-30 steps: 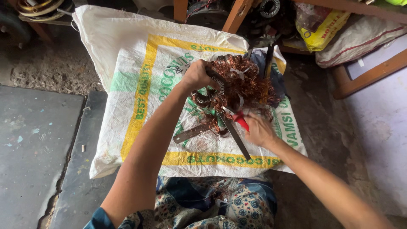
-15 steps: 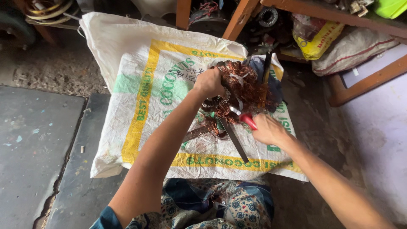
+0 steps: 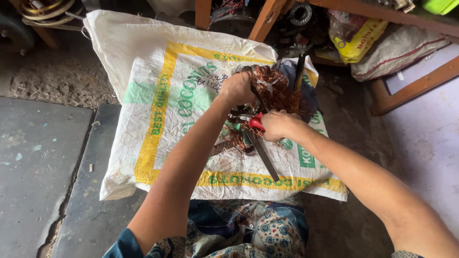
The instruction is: The person strips copper wire from an appliance motor part using shears and pliers, pulling the copper away from the metal frame and cutting it into smaller pieces.
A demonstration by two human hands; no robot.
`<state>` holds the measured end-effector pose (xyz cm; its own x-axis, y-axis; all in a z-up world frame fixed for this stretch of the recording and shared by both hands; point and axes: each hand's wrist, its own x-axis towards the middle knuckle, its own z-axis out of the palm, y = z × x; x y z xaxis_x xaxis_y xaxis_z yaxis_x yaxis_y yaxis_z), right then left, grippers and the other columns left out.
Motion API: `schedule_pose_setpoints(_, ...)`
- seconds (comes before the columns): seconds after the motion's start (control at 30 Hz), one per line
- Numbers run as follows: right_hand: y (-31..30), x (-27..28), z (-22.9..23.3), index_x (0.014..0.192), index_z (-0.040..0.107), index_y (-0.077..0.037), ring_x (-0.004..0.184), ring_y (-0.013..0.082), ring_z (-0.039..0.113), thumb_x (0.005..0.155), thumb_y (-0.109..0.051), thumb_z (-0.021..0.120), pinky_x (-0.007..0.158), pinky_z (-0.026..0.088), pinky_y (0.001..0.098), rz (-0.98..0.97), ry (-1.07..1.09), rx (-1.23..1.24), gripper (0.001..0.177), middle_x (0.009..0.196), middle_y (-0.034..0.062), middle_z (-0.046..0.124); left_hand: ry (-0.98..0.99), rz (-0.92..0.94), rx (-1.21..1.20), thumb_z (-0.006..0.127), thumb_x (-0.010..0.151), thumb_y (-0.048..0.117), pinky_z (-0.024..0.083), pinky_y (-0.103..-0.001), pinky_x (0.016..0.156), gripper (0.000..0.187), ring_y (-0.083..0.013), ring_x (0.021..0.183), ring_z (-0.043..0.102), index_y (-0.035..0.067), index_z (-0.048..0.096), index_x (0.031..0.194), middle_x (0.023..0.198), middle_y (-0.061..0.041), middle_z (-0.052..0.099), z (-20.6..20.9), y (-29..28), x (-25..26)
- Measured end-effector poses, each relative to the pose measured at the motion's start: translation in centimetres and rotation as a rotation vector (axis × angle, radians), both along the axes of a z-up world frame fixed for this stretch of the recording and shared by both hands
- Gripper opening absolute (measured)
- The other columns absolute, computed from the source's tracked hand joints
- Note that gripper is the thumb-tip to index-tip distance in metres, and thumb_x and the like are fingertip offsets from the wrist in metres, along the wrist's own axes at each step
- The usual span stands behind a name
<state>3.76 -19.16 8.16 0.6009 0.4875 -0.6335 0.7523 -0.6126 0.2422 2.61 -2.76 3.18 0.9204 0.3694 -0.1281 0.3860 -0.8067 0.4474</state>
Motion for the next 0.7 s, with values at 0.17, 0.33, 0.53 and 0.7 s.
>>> schedule_pose_setpoints(0.17,-0.2,-3.1,0.6,0.130,0.058,0.000,0.134,0.0483,0.040,0.085,-0.007,0.065,0.113,0.021,0.0787,0.080,-0.104,-0.146,0.046,0.145,0.0240,0.039,-0.004,-0.003,0.003,0.092,0.069,0.052,0.057,-0.030,0.079,0.080,-0.0188,0.088,0.065,0.000,0.058,0.119,0.102,-0.008,0.067,0.3,-0.1,0.1)
schedule_pose_setpoints(0.33,0.0,-4.3,1.0,0.133,0.057,-0.001,0.132,0.0480,0.042,0.085,-0.006,0.068,0.110,0.021,0.0827,0.169,-0.161,-0.159,0.049,0.143,0.0252,0.041,-0.027,0.015,-0.012,0.094,0.067,0.046,0.059,-0.031,0.078,0.077,-0.0189,0.087,0.066,0.001,0.058,0.118,0.101,-0.007,0.067,0.2,-0.4,-0.2)
schedule_pose_setpoints(0.53,1.5,-6.8,0.4,0.131,0.058,0.007,0.125,0.0556,0.042,0.095,-0.027,0.065,0.098,0.029,0.0844,0.267,-0.349,-0.279,0.050,0.139,0.0362,0.041,-0.088,0.071,0.002,0.095,0.067,0.037,0.059,-0.034,0.081,0.065,-0.0217,0.092,0.069,0.003,0.063,0.113,0.104,-0.010,0.071,0.3,-1.2,-0.4)
schedule_pose_setpoints(0.7,0.4,-8.1,-2.1,0.123,0.064,0.011,0.115,0.0521,0.052,0.098,-0.026,0.058,0.088,0.042,0.0764,0.513,-0.588,-0.244,0.045,0.127,0.0377,0.050,-0.063,0.147,-0.086,0.092,0.073,0.032,0.063,-0.034,0.076,0.055,-0.0209,0.086,0.073,0.002,0.066,0.110,0.099,-0.011,0.074,0.5,-1.3,0.2)
